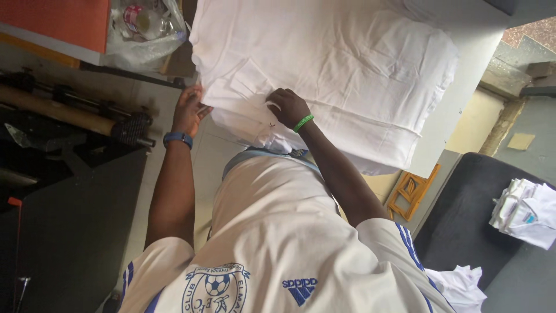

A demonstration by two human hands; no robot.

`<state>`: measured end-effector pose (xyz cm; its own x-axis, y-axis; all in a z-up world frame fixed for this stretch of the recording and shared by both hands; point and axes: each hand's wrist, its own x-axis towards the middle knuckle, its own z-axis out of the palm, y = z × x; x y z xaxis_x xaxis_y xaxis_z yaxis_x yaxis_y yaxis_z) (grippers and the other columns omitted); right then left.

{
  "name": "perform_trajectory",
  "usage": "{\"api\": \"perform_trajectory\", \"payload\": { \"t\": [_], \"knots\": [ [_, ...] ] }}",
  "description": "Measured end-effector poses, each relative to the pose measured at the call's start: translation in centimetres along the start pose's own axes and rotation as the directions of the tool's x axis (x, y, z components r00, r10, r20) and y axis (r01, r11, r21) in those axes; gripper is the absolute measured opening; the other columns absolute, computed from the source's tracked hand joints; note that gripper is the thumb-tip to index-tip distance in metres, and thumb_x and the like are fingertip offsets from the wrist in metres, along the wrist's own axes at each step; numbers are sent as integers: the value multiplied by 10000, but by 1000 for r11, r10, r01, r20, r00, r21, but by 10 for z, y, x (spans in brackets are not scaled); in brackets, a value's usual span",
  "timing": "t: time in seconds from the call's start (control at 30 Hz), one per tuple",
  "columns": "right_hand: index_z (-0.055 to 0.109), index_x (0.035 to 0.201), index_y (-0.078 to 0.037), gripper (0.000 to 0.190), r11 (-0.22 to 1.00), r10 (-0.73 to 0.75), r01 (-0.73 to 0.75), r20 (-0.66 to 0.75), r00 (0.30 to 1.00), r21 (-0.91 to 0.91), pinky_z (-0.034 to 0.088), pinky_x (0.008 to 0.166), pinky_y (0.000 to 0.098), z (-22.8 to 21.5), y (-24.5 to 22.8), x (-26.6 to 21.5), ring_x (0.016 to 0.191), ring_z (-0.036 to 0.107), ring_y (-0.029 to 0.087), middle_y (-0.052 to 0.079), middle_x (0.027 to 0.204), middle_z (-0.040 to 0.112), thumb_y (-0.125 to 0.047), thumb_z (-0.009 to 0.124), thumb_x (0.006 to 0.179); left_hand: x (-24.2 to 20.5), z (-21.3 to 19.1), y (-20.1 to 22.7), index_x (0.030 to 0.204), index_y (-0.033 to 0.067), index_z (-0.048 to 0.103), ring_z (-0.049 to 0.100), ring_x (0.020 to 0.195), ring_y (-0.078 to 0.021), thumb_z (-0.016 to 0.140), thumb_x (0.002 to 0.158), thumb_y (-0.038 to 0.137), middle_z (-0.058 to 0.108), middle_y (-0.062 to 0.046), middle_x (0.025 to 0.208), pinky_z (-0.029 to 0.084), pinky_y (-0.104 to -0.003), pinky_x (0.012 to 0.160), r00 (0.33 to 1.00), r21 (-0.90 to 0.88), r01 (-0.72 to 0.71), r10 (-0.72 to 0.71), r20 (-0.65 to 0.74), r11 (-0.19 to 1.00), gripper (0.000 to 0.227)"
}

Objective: The person folds white shirts on a table, placing them into a stack on a nearby bench.

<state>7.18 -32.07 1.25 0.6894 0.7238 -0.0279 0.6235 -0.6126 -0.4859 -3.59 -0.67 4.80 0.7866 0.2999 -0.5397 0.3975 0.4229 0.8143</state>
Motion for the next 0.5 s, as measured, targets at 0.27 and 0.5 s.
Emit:
{"api": "perform_trajectory", "payload": {
  "t": [0.27,0.5],
  "knots": [
    [653,1210,-321,226,809,503,-370,-213,838,456,572,852,471,-24,58,24,943,756,308,70,908,772,-439,668,1018,17,-21,-31,1150,20,687,725,930,-179,758,995,176,659,-120,1052,646,-301,857,992,361,-124,110,58,924,230],
    [709,1005,-224,223,649,704,-593,-79,706,478,486,727,394,-49,71,40,872,687,251,9,883,752,-343,613,842,9,1,-8,945,167,666,658,650,-86,812,912,261,713,-6,791,582,-271,619,979,516,-49,144,-146,855,177]
  ]
}}
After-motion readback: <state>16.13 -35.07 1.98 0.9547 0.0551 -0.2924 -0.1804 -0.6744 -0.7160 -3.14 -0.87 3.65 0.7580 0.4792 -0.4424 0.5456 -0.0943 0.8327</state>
